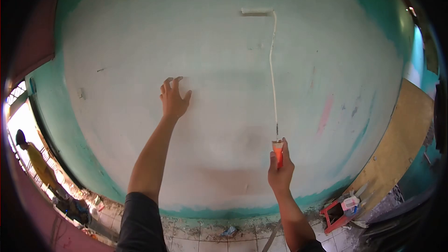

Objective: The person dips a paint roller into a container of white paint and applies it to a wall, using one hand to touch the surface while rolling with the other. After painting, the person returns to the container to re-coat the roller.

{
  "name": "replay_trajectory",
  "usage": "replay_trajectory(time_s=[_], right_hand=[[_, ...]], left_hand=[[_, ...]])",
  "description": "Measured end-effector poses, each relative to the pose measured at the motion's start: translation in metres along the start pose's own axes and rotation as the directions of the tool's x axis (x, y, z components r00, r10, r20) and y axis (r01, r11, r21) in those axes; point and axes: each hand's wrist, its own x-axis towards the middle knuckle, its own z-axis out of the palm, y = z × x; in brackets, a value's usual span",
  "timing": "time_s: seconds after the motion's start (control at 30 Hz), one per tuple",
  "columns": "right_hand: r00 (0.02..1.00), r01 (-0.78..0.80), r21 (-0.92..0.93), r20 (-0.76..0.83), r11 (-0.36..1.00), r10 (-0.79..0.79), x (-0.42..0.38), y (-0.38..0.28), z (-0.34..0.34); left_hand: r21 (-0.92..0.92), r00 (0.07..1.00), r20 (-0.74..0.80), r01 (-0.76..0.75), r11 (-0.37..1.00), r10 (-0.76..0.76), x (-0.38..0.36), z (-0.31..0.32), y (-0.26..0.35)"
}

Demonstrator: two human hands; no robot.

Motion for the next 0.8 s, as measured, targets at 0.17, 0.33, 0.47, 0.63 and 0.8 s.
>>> replay_trajectory(time_s=[0.17, 0.33, 0.47, 0.63, 0.8], right_hand=[[0.97, -0.229, -0.034, 0.071, 0.973, 0.231, 0.004, -0.031, 0.028], [0.987, -0.161, -0.016, 0.003, 0.987, 0.162, 0.046, -0.043, 0.048], [0.973, 0.182, -0.191, -0.104, 0.965, -0.205, 0.128, -0.02, 0.055], [0.996, -0.083, -0.194, -0.029, 0.977, 0.079, 0.219, -0.087, 0.039], [0.997, 0.012, -0.338, -0.068, 0.941, -0.037, 0.199, -0.075, 0.044]], left_hand=[[0.039, 0.999, 0.005, -0.046, 0.998, 0.046, 0.034, -0.037, -0.03], [0.085, 0.998, -0.002, -0.068, 0.994, 0.069, 0.057, -0.051, -0.07], [0.087, 0.996, -0.02, -0.088, 0.992, 0.09, 0.059, -0.052, -0.088], [0.105, 0.994, -0.024, -0.099, 0.99, 0.102, 0.056, -0.043, -0.11], [0.123, 0.986, -0.074, -0.14, 0.983, 0.15, 0.038, -0.023, -0.122]])
